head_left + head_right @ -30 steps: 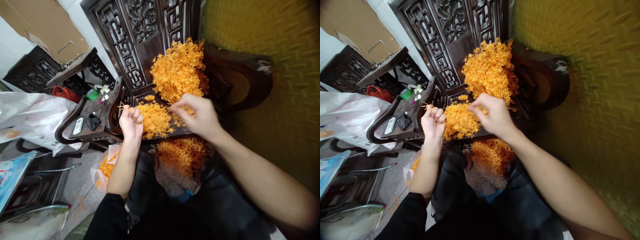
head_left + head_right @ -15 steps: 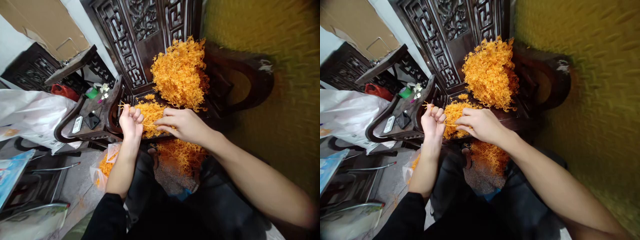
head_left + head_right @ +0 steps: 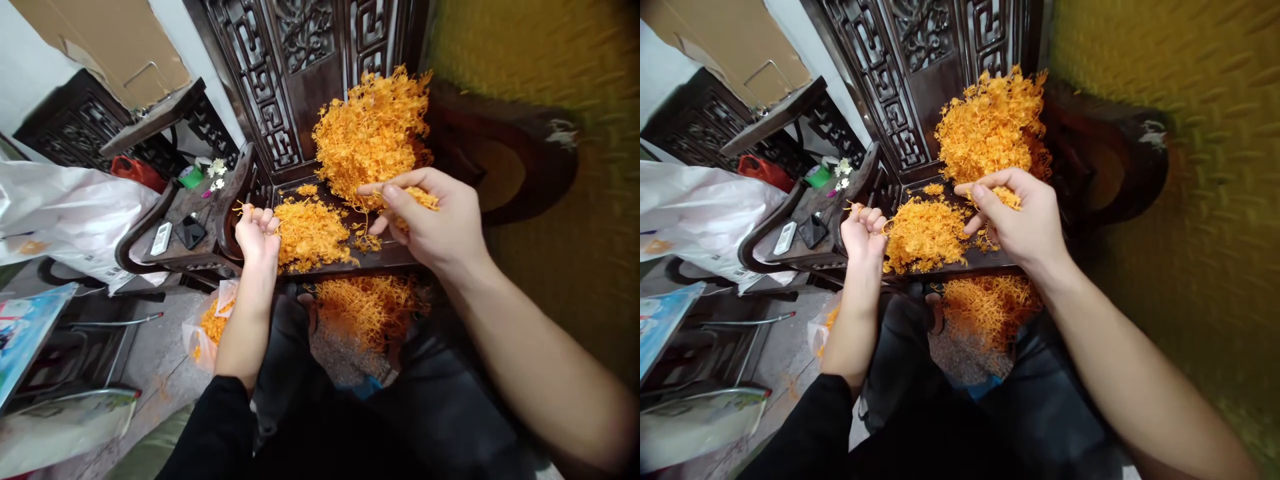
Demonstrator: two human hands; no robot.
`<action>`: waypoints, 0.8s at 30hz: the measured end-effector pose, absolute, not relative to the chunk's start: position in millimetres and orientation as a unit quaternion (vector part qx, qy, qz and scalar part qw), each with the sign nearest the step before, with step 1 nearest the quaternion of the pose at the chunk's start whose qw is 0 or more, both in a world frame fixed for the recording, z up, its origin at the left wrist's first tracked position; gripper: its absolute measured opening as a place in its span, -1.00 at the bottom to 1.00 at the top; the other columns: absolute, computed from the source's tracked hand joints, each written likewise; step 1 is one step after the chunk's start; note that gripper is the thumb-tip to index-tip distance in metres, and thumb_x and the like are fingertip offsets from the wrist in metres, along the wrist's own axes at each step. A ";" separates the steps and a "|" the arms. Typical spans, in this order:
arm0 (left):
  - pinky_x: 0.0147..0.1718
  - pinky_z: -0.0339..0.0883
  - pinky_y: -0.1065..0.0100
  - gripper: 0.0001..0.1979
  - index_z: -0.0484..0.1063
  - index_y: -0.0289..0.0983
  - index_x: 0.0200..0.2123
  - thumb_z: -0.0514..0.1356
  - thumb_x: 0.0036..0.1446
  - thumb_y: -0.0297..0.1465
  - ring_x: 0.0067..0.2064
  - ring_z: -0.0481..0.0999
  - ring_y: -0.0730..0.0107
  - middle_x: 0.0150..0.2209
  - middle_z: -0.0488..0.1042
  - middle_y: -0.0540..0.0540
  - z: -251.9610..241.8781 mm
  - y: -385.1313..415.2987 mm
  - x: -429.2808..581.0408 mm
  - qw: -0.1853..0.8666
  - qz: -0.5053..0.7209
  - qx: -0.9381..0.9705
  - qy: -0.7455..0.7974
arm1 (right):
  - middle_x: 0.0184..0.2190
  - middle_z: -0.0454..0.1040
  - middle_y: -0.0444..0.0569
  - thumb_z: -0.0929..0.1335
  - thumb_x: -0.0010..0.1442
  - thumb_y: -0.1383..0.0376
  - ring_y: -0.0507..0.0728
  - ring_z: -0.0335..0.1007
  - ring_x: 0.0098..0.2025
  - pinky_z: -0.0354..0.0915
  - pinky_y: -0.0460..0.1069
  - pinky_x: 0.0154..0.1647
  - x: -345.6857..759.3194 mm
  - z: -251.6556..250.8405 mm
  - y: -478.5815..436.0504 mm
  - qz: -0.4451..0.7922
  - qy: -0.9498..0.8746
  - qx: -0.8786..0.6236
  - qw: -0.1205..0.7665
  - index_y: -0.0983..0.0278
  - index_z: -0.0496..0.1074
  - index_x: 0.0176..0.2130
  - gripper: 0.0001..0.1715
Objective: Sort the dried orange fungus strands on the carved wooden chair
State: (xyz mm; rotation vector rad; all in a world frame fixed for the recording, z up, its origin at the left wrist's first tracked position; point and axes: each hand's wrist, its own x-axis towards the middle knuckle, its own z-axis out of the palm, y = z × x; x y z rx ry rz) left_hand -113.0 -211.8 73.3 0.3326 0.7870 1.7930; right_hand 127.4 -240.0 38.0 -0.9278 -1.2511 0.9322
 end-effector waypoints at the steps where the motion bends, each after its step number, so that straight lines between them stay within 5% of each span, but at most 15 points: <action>1: -0.68 -0.22 0.53 -0.64 0.12 -0.24 -0.43 -0.08 0.52 -0.45 -0.67 -0.08 0.60 -0.62 -0.10 0.19 73.6 -211.2 -113.7 0.543 0.758 0.141 0.332 | -0.23 0.61 0.01 0.47 0.27 -0.02 0.10 0.55 -0.45 0.17 -0.07 -0.64 129.4 36.5 -236.8 0.453 -0.525 -0.394 0.603 0.20 0.43 -0.21 -0.63; 4: -0.67 -0.22 0.51 -0.64 0.14 -0.23 -0.42 -0.05 0.53 -0.40 -0.66 -0.08 0.60 -0.62 -0.10 0.19 75.0 -209.0 -114.5 0.525 0.768 0.144 0.338 | -0.36 0.53 -0.08 0.54 0.14 0.00 0.05 0.47 -0.52 0.05 -0.11 -0.71 132.8 35.1 -230.9 0.578 -0.480 -0.366 0.550 0.21 0.44 -0.21 -0.58; 7: -0.67 -0.21 0.51 -0.66 0.16 -0.23 -0.39 0.04 0.52 -0.32 -0.66 -0.08 0.61 -0.61 -0.08 0.20 76.8 -206.9 -111.5 0.493 0.788 0.155 0.335 | -0.61 0.27 -0.25 0.54 0.11 -0.11 -0.08 0.09 -0.69 -0.17 -0.13 -0.75 122.4 33.9 -238.3 0.657 -0.478 -0.322 0.486 0.25 0.45 -0.33 -0.49; 10: -0.65 -0.20 0.50 -0.68 0.19 -0.22 -0.37 0.08 0.50 -0.27 -0.66 -0.07 0.61 -0.60 -0.06 0.20 79.0 -206.3 -105.0 0.469 0.805 0.168 0.321 | -0.71 0.15 -0.27 0.51 0.11 -0.22 -0.09 -0.04 -0.71 -0.19 -0.14 -0.74 92.7 26.2 -256.7 0.709 -0.514 -0.298 0.380 0.27 0.38 -0.49 -0.34; 13: -0.64 -0.21 0.49 -0.70 0.21 -0.22 -0.34 0.05 0.52 -0.29 -0.65 -0.08 0.61 -0.59 -0.07 0.20 80.5 -208.4 -97.5 0.457 0.811 0.176 0.318 | -0.71 0.09 -0.30 0.48 0.10 -0.28 -0.10 -0.12 -0.72 -0.21 -0.13 -0.74 54.4 13.8 -267.4 0.754 -0.494 -0.319 0.293 0.28 0.42 -0.43 -0.32; 17: -0.62 -0.23 0.46 -0.70 0.20 -0.21 -0.34 0.06 0.51 -0.26 -0.64 -0.12 0.58 -0.59 -0.11 0.20 82.6 -215.2 -87.7 0.465 0.806 0.176 0.321 | -0.65 0.07 -0.34 0.53 0.05 -0.24 -0.10 -0.18 -0.69 -0.27 -0.12 -0.71 16.4 1.2 -255.3 0.760 -0.391 -0.342 0.390 0.19 0.22 -0.36 -0.31; 21: -0.61 -0.26 0.43 -0.63 0.17 -0.21 -0.37 0.09 0.48 -0.16 -0.61 -0.18 0.55 -0.59 -0.13 0.18 91.0 -221.8 -83.4 0.466 0.799 0.193 0.327 | -0.64 0.06 -0.30 0.47 0.14 -0.22 -0.02 -0.06 -0.65 -0.09 -0.07 -0.64 0.0 -12.0 -246.4 0.652 -0.387 -0.411 0.507 0.16 0.21 -0.37 -0.38; 24: -0.61 -0.24 0.41 -0.62 0.16 -0.19 -0.40 0.10 0.47 -0.17 -0.59 -0.20 0.51 -0.58 -0.15 0.16 101.3 -227.0 -90.3 0.439 0.813 0.216 0.316 | -0.67 0.13 -0.20 0.37 0.29 -0.11 0.02 0.06 -0.57 0.04 -0.02 -0.50 -1.9 -23.2 -256.0 0.540 -0.554 -0.424 0.470 0.20 0.20 -0.54 -0.40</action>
